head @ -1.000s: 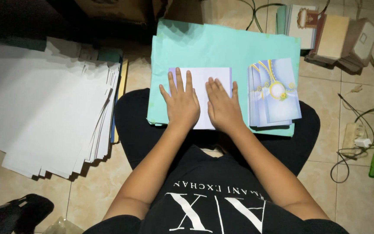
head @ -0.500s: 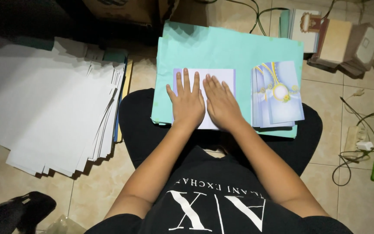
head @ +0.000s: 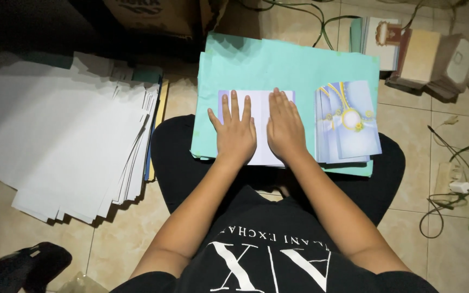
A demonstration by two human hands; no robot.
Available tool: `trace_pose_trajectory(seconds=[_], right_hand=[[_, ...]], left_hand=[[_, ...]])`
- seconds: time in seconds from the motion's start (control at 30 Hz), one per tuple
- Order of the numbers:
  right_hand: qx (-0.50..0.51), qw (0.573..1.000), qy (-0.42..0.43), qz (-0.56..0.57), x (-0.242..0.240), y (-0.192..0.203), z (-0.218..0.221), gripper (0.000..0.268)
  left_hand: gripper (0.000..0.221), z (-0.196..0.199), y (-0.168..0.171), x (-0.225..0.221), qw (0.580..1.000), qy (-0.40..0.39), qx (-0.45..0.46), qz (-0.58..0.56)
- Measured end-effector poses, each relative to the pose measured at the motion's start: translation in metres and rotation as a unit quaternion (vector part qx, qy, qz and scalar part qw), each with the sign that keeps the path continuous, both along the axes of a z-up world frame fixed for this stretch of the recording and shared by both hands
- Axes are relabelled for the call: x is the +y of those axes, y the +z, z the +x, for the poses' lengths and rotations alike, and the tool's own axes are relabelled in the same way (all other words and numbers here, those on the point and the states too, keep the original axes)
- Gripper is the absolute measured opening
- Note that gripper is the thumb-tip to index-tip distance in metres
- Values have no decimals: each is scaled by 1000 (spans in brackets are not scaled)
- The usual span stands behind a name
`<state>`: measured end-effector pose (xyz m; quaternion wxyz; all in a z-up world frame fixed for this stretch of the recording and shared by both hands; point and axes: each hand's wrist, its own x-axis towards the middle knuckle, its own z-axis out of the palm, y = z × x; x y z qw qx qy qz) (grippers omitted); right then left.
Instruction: The person is manually folding pre-printed paper invitations in half while sitting on the floor.
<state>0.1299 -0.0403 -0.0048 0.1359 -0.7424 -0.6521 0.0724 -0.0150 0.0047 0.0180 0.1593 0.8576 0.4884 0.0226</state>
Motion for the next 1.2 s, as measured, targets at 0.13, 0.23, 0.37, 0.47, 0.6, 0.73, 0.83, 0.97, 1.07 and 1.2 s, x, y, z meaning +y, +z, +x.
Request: trace_pose_trajectory(seconds=[0.13, 0.23, 0.37, 0.47, 0.6, 0.73, 0.83, 0.97, 1.07, 1.2], right_hand=[[31, 999, -28, 7, -5, -4, 4, 56], [53, 998, -28, 27, -2, -5, 5, 55], [46, 998, -25, 34, -4, -8, 4, 57], [30, 998, -22, 51, -3, -9, 5, 57], [44, 997, -24, 57, -4, -11, 6, 57], [43, 997, -24, 64, -2, -9, 8, 55], [37, 997, -16, 70, -5, -14, 6, 54], [1, 990, 74, 117, -7, -18, 5, 48], [-11, 993, 89, 75, -6, -9, 2, 50], [-32, 997, 68, 16, -4, 2, -4, 53]], left_hand=[[62, 8, -18, -9, 1000, -19, 17, 1], [63, 17, -24, -16, 997, -79, 8, -3], [60, 24, -25, 2, 994, -112, -13, -3], [59, 31, -27, 19, 993, -116, -31, 19], [60, 32, -16, 13, 993, -112, -25, 15], [61, 18, -17, -9, 992, -126, -23, 8], [58, 8, -16, -14, 993, -99, -62, 9], [57, 11, -25, -11, 995, -27, -77, 60], [57, 13, -31, -12, 994, -22, -86, 64], [58, 12, -33, -12, 992, -19, -102, 76]])
